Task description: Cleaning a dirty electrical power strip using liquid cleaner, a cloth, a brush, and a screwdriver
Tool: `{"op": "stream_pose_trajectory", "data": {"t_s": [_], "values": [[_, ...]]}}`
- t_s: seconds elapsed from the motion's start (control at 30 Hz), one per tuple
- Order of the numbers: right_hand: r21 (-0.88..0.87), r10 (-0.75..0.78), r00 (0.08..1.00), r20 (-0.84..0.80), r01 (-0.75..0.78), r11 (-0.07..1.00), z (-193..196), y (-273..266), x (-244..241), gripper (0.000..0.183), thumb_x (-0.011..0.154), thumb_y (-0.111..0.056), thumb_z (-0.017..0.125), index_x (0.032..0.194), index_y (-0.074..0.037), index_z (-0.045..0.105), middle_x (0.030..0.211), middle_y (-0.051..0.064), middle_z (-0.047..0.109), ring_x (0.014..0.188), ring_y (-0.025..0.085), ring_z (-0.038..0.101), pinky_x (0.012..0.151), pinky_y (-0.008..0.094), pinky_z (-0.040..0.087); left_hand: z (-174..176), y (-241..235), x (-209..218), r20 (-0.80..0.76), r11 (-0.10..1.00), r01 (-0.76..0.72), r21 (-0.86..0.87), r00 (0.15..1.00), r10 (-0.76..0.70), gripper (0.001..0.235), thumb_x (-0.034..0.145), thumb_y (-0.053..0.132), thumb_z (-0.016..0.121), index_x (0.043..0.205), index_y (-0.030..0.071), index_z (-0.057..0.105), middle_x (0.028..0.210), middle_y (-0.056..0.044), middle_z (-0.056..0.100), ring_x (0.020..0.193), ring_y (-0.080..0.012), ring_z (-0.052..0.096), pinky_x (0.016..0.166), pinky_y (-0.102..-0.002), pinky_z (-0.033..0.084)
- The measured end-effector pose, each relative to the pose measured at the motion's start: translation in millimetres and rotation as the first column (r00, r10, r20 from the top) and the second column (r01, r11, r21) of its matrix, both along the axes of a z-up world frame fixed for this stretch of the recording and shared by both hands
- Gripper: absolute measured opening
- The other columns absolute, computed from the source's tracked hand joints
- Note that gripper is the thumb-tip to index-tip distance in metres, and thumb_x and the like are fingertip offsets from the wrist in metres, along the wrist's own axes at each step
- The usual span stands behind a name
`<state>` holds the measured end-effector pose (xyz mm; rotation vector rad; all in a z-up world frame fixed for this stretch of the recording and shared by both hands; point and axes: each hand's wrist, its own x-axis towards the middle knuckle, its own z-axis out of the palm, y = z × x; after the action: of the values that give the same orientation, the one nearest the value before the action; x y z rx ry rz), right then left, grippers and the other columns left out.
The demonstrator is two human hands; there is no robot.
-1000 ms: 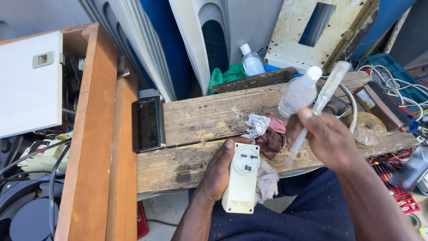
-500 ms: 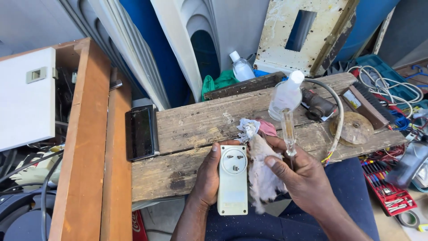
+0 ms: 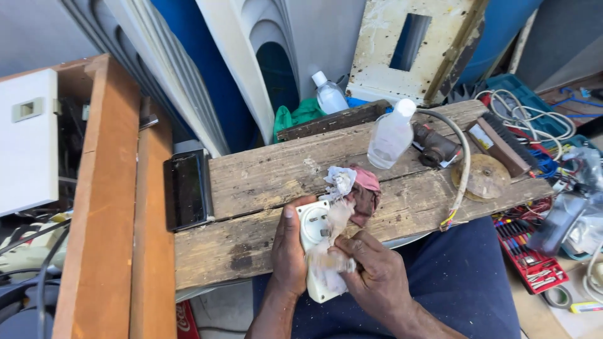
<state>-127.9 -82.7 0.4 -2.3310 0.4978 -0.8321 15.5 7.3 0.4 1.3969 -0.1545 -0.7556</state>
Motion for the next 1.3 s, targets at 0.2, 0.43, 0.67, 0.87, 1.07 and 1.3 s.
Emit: {"op": "stream_pose_trajectory", "data": {"t_s": [0.2,0.43,0.67,0.87,1.07,1.3], "values": [[0.675,-0.147,0.986,-0.085,0.165,0.719,8.4,-1.3,22.5,0.014,0.09,-0.024,0.085,0.089,-0.01,0.081,0.074,-0.001,0.067,0.064,0.009,0.062,0.054,0.029,0.051,0.2,1.1,7.2,-0.025,0.98,0.025,-0.195,0.999,-0.03,0.063,0.101,0.06,0.041,0.126,0.011,0.071,0.099,-0.014,0.078,0.082,-0.0222,0.071,0.069,-0.037,0.055],[0.744,-0.119,0.993,-0.009,0.086,0.663,9.5,-3.0,20.9,0.006,0.1,-0.02,0.077,0.1,-0.014,0.073,0.068,-0.005,0.052,0.057,0.009,0.045,0.047,0.027,0.039,1.4,4.7,8.6,0.034,0.956,0.183,-0.232,0.983,-0.18,0.055,0.105,0.054,0.038,0.128,0.013,0.067,0.109,-0.017,0.081,0.091,-0.027,0.078,0.076,-0.04,0.062],[0.849,-0.255,0.945,0.205,-0.042,0.527,-13.1,-31.0,-6.1,0.014,0.107,-0.017,0.065,0.113,-0.006,0.071,0.098,0.005,0.075,0.082,0.012,0.066,0.069,0.029,0.057,-9.1,3.3,7.8,-0.213,0.923,0.022,-0.383,0.971,-0.111,0.062,0.099,0.059,0.051,0.127,0.007,0.07,0.098,-0.02,0.079,0.075,-0.032,0.075,0.06,-0.045,0.059],[0.144,-0.377,0.92,0.103,0.362,0.921,69.0,-27.2,-25.1,0.021,0.099,-0.027,0.076,0.098,-0.007,0.074,0.109,0.009,0.064,0.099,0.023,0.065,0.074,0.035,0.053,-13.5,5.2,13.1,-0.166,0.924,0.101,-0.368,0.971,-0.172,0.063,0.099,0.061,0.048,0.129,0.01,0.07,0.097,-0.016,0.077,0.08,-0.0293,0.075,0.066,-0.045,0.059],[0.112,-0.151,0.987,-0.059,0.157,0.981,72.3,-21.3,4.0,0.014,0.09,-0.023,0.081,0.088,-0.009,0.08,0.097,-0.002,0.072,0.049,0.007,0.038,0.04,0.026,0.032,-3.1,4.8,9.7,-0.187,0.964,0.057,-0.259,0.977,-0.107,0.061,0.1,0.059,0.047,0.125,0.011,0.072,0.095,-0.015,0.078,0.079,-0.03,0.074,0.068,-0.046,0.059],[0.373,0.088,0.994,-0.068,-0.056,0.926,46.5,1.0,13.2,0.037,0.094,-0.037,0.074,0.123,-0.015,0.08,0.109,-0.001,0.078,0.095,0.014,0.074,0.075,0.029,0.055,-1.6,4.2,5.7,-0.217,0.966,0.012,-0.257,0.974,-0.07,0.069,0.093,0.063,0.049,0.126,0.007,0.072,0.105,-0.02,0.078,0.09,-0.0316,0.074,0.074,-0.045,0.058]]}}
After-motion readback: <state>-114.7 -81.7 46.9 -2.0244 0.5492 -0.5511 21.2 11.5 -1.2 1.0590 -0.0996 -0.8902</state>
